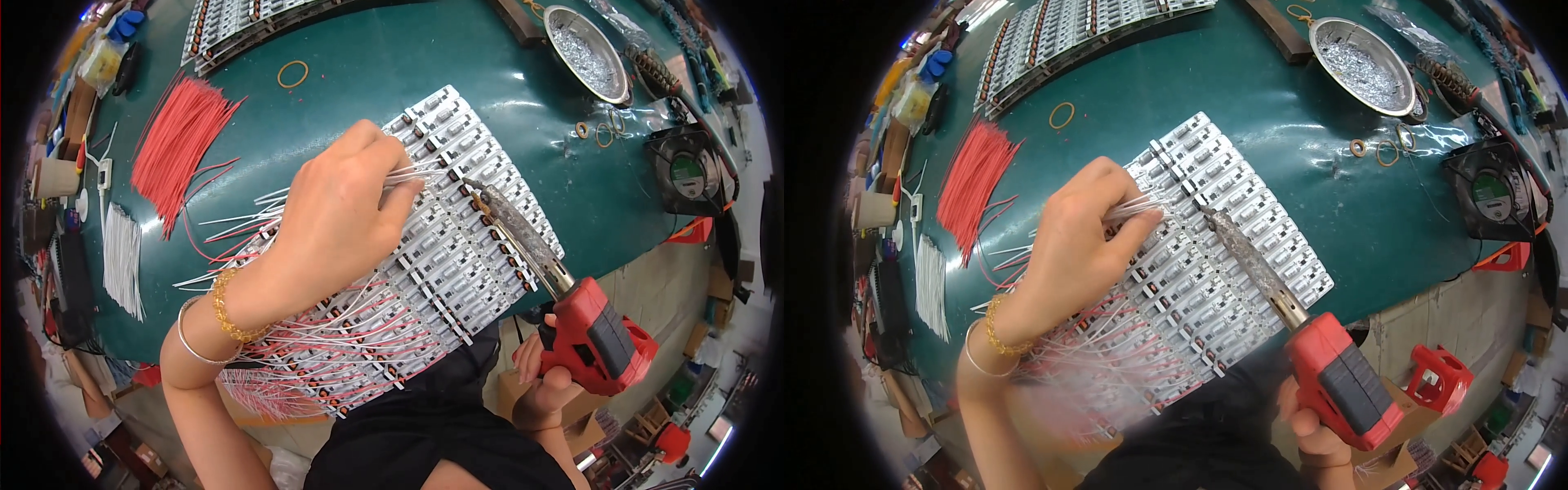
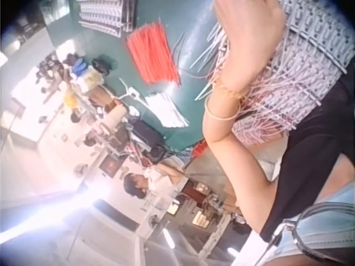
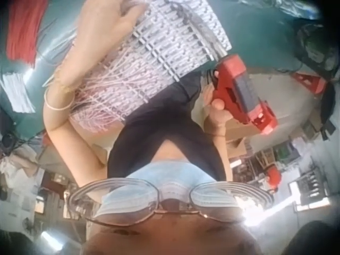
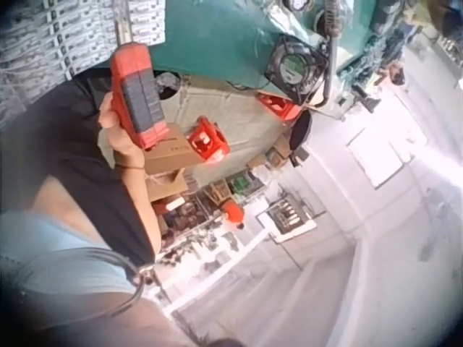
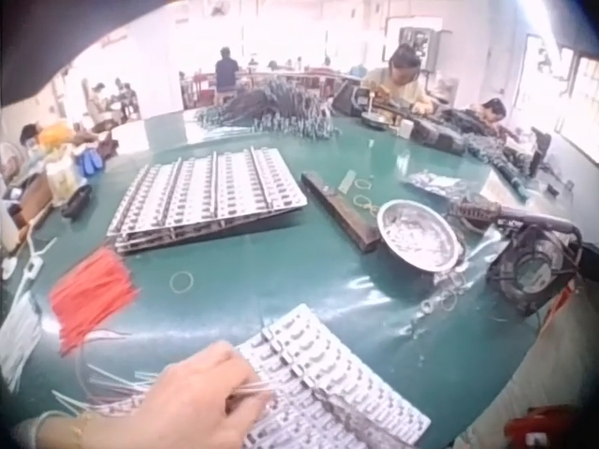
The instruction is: The person attaches red and white wires to LED circuit boards arranged in a large tray. This is done by hand using a handheld soldering tool.
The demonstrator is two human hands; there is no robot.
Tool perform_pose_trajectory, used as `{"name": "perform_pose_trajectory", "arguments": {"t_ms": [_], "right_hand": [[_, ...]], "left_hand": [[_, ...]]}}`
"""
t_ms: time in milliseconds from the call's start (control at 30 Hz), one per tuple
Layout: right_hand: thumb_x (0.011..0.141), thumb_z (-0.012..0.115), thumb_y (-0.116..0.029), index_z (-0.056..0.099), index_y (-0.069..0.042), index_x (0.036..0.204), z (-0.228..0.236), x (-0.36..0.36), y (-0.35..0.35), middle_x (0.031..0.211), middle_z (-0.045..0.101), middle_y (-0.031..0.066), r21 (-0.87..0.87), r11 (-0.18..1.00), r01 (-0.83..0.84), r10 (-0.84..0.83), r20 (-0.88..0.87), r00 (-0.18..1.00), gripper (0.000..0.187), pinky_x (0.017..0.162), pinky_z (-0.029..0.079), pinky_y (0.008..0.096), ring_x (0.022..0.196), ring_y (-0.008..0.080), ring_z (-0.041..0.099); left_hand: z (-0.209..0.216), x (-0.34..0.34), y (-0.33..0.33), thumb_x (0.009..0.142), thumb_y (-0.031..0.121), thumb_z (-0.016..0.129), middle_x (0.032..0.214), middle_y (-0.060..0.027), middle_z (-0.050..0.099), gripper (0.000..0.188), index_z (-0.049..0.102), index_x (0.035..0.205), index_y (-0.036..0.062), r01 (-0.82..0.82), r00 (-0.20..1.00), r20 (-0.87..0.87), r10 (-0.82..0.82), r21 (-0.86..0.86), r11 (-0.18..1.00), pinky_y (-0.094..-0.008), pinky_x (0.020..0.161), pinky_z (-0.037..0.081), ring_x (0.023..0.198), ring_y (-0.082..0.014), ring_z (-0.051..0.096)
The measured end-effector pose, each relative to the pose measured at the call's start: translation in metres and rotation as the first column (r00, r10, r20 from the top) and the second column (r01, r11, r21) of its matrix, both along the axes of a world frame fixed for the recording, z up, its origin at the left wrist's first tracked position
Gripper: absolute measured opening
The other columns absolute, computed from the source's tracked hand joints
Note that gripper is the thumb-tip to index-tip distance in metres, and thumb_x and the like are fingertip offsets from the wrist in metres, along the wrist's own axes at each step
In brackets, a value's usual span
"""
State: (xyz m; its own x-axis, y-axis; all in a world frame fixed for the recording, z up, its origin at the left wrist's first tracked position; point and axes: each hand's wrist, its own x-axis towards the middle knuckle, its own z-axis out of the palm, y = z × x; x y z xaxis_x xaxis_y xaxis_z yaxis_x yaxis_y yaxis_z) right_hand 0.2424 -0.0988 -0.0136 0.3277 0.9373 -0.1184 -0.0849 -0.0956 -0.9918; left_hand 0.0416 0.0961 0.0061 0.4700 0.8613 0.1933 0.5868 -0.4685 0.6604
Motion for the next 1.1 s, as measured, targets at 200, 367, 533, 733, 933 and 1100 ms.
{"name": "perform_pose_trajectory", "arguments": {"t_ms": [200, 367, 533, 733, 933, 1100], "right_hand": [[0.076, 0.066, -0.066, 0.047, 0.005, 0.124, -0.001, 0.002, 0.002, 0.047, 0.042, -0.0030, -0.058, 0.997, -0.044, 0.044, -0.014, 0.999, 0.088, 0.044, 0.035, 0.0240, 0.039, 0.0104, 0.043], [0.074, 0.069, -0.065, 0.049, 0.005, 0.119, -0.030, 0.026, -0.028, 0.047, 0.042, -0.0027, -0.063, 0.998, -0.014, 0.029, 0.251, 0.968, 0.085, 0.044, 0.035, 0.0246, 0.039, 0.0111, 0.044], [0.073, 0.071, -0.062, 0.050, 0.007, 0.113, -0.021, 0.013, -0.017, 0.048, 0.044, -0.0008, -0.046, 0.996, 0.074, -0.074, 0.004, 0.997, 0.083, 0.045, 0.036, 0.0258, 0.039, 0.0128, 0.045], [0.087, 0.058, -0.061, 0.057, -0.006, 0.128, -0.040, 0.039, -0.065, 0.124, 0.061, 0.0081, -0.388, 0.919, 0.073, 0.151, 0.517, 0.842, 0.068, 0.096, 0.044, 0.0354, 0.115, 0.0239, 0.057], [0.073, 0.069, -0.063, 0.052, 0.010, 0.115, -0.026, 0.018, -0.023, 0.046, 0.045, -0.0016, 0.074, 0.996, 0.055, -0.073, 0.268, 0.961, 0.085, 0.042, 0.034, 0.0230, 0.037, 0.0099, 0.043], [0.072, 0.070, -0.062, 0.051, 0.009, 0.122, -0.025, 0.023, -0.022, 0.047, 0.044, -0.0025, -0.046, 0.997, -0.059, 0.072, 0.396, 0.915, 0.089, 0.043, 0.035, 0.0234, 0.038, 0.0097, 0.043]], "left_hand": [[-0.005, 0.002, -0.004, 0.079, 0.003, 0.069, 0.077, -0.0115, 0.054, 0.012, 0.058, 0.078, -0.0028, -0.017, 0.999, -0.049, 0.018, 0.008, 1.000, -0.0340, 0.057, 0.045, 0.063, -0.0253, 0.057], [-0.010, 0.002, -0.005, 0.078, 0.008, 0.065, 0.082, -0.0135, 0.053, 0.013, 0.054, 0.079, 0.0012, 0.022, 0.997, -0.076, -0.016, 0.080, 0.997, -0.0434, 0.056, 0.049, 0.065, -0.0341, 0.060], [-0.011, 0.001, -0.005, 0.077, 0.007, 0.065, 0.084, -0.0142, 0.053, 0.014, 0.053, 0.080, 0.0001, 0.045, 0.994, -0.105, -0.032, 0.124, 0.991, -0.0420, 0.055, 0.049, 0.067, -0.0330, 0.061], [-0.007, 0.000, -0.006, 0.076, 0.006, 0.066, 0.084, -0.0144, 0.053, 0.016, 0.052, 0.081, -0.0002, 0.066, 0.990, -0.133, -0.049, 0.128, 0.990, -0.0417, 0.056, 0.050, 0.069, -0.0321, 0.061], [-0.010, 0.000, -0.007, 0.075, 0.007, 0.067, 0.085, -0.0148, 0.053, 0.017, 0.052, 0.081, -0.0003, 0.060, 0.990, -0.138, -0.039, 0.150, 0.987, -0.0417, 0.056, 0.050, 0.069, -0.0322, 0.062], [-0.010, 0.000, -0.007, 0.075, 0.007, 0.067, 0.085, -0.0146, 0.053, 0.017, 0.052, 0.081, -0.0003, 0.059, 0.989, -0.143, -0.036, 0.161, 0.985, -0.0420, 0.056, 0.050, 0.069, -0.0325, 0.062]]}}
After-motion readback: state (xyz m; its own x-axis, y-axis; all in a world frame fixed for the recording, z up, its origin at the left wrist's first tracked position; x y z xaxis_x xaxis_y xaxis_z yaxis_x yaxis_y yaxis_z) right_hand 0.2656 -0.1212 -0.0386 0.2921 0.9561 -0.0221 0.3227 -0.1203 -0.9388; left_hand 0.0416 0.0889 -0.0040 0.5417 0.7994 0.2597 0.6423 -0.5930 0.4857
